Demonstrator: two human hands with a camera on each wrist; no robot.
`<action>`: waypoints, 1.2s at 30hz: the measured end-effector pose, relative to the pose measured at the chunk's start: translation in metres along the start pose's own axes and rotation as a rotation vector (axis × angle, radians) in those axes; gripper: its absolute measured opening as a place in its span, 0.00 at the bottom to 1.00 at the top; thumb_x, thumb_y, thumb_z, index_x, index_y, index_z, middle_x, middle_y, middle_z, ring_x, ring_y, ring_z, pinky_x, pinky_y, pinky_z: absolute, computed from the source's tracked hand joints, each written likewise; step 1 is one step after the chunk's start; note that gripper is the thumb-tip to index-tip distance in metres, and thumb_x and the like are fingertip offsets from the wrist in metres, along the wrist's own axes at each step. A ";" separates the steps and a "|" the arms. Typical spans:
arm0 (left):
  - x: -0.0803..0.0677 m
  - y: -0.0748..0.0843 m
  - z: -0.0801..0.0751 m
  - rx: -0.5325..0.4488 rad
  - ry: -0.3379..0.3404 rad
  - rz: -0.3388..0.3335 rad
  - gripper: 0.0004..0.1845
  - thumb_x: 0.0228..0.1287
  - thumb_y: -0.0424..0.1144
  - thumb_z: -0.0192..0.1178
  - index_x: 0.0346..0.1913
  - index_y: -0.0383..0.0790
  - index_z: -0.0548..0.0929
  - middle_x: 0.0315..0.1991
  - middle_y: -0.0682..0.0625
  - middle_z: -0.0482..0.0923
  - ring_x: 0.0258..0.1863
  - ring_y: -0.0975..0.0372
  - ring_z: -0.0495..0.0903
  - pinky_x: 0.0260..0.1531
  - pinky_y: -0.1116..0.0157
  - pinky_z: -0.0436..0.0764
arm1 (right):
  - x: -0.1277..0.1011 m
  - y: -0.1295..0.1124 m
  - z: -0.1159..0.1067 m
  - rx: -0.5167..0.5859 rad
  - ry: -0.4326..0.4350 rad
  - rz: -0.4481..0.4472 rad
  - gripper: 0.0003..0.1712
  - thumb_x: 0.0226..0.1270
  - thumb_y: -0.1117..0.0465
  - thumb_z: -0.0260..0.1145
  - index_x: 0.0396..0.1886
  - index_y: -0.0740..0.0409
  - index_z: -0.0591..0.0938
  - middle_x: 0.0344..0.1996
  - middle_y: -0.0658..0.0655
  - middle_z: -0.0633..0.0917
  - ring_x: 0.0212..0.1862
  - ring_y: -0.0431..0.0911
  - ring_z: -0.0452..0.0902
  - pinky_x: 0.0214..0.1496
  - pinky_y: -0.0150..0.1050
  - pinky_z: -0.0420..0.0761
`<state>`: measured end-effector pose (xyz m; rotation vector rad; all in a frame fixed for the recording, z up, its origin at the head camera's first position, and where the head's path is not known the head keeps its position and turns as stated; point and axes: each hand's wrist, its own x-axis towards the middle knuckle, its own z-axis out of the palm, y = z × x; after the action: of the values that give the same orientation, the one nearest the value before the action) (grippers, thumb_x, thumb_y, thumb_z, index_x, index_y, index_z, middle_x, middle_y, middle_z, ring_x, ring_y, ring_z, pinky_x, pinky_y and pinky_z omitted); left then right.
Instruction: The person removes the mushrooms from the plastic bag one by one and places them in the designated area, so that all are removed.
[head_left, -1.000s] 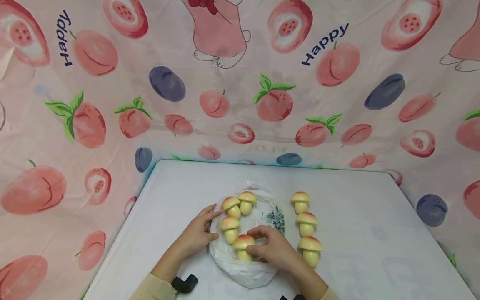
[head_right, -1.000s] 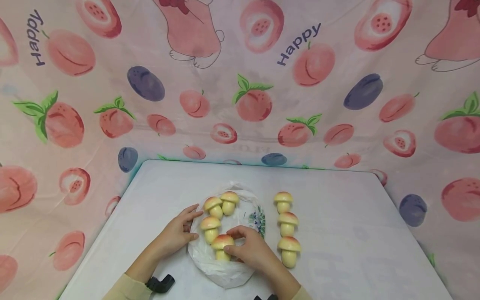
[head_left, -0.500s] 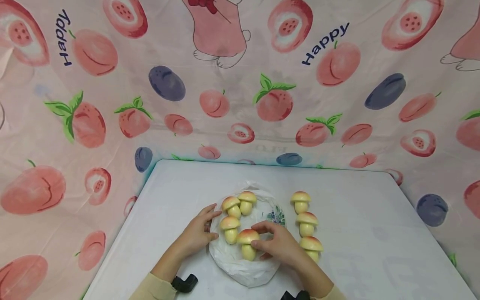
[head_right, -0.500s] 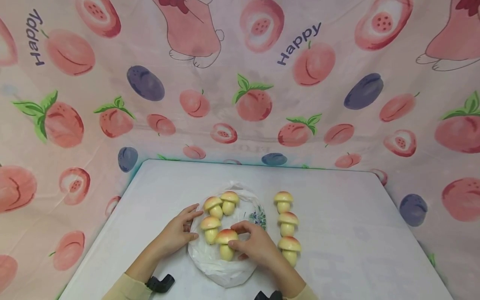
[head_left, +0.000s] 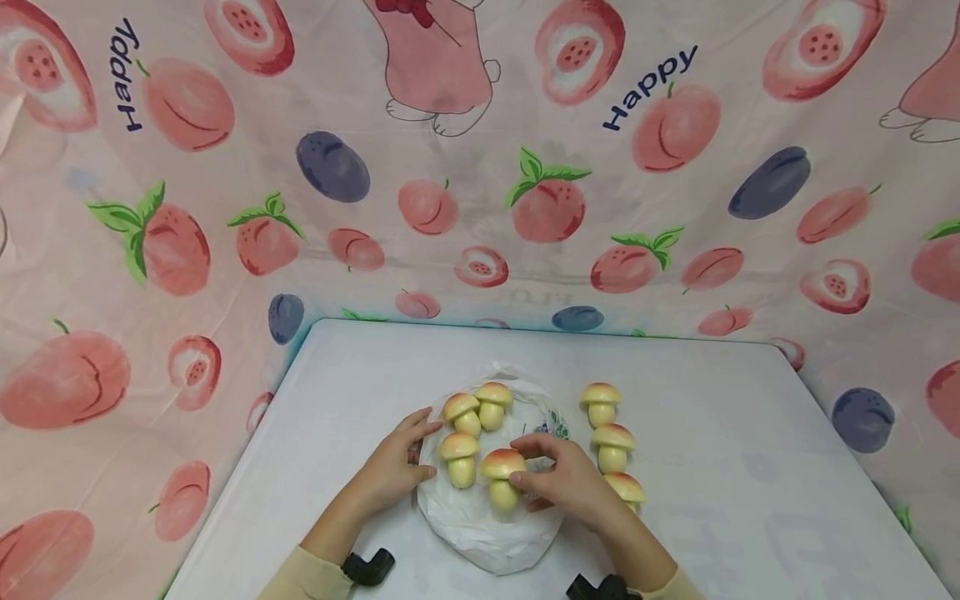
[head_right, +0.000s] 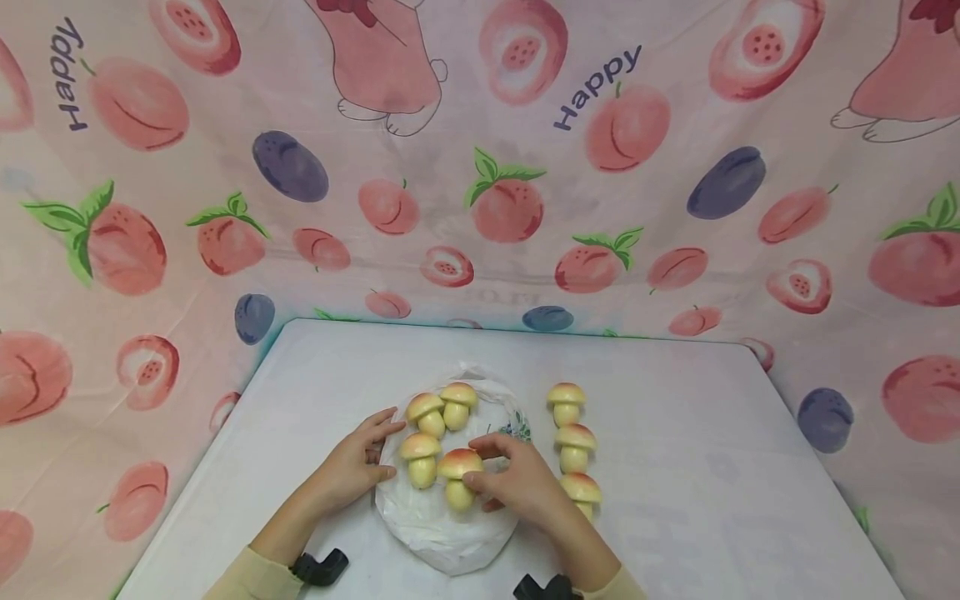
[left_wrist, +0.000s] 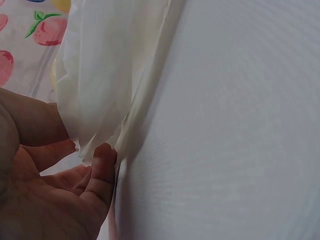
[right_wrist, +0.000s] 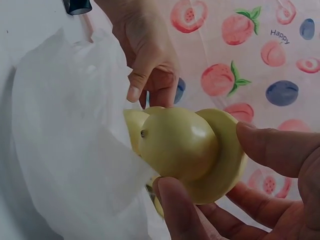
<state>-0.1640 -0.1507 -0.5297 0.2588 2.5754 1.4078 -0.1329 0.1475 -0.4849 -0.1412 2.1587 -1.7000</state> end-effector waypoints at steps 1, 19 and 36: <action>0.000 0.000 0.000 -0.002 0.001 0.000 0.38 0.60 0.23 0.73 0.74 0.42 0.80 0.86 0.48 0.60 0.80 0.44 0.68 0.70 0.45 0.78 | -0.001 -0.001 -0.001 0.002 0.001 -0.007 0.30 0.67 0.60 0.78 0.66 0.63 0.82 0.62 0.69 0.83 0.39 0.47 0.90 0.36 0.47 0.92; 0.000 0.002 -0.001 -0.015 -0.002 -0.003 0.38 0.59 0.22 0.73 0.75 0.42 0.79 0.86 0.47 0.59 0.83 0.43 0.63 0.73 0.42 0.74 | -0.010 -0.013 -0.022 -0.006 0.051 -0.016 0.34 0.67 0.60 0.78 0.70 0.66 0.79 0.63 0.70 0.83 0.41 0.49 0.89 0.37 0.48 0.92; 0.000 0.002 -0.001 -0.032 -0.004 -0.002 0.39 0.60 0.22 0.72 0.75 0.40 0.78 0.87 0.47 0.58 0.82 0.42 0.65 0.71 0.43 0.76 | -0.019 -0.021 -0.047 -0.033 0.086 -0.010 0.33 0.69 0.60 0.77 0.69 0.66 0.79 0.67 0.70 0.81 0.40 0.48 0.90 0.38 0.47 0.92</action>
<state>-0.1642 -0.1498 -0.5275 0.2538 2.5464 1.4448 -0.1353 0.1907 -0.4517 -0.0890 2.2526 -1.7058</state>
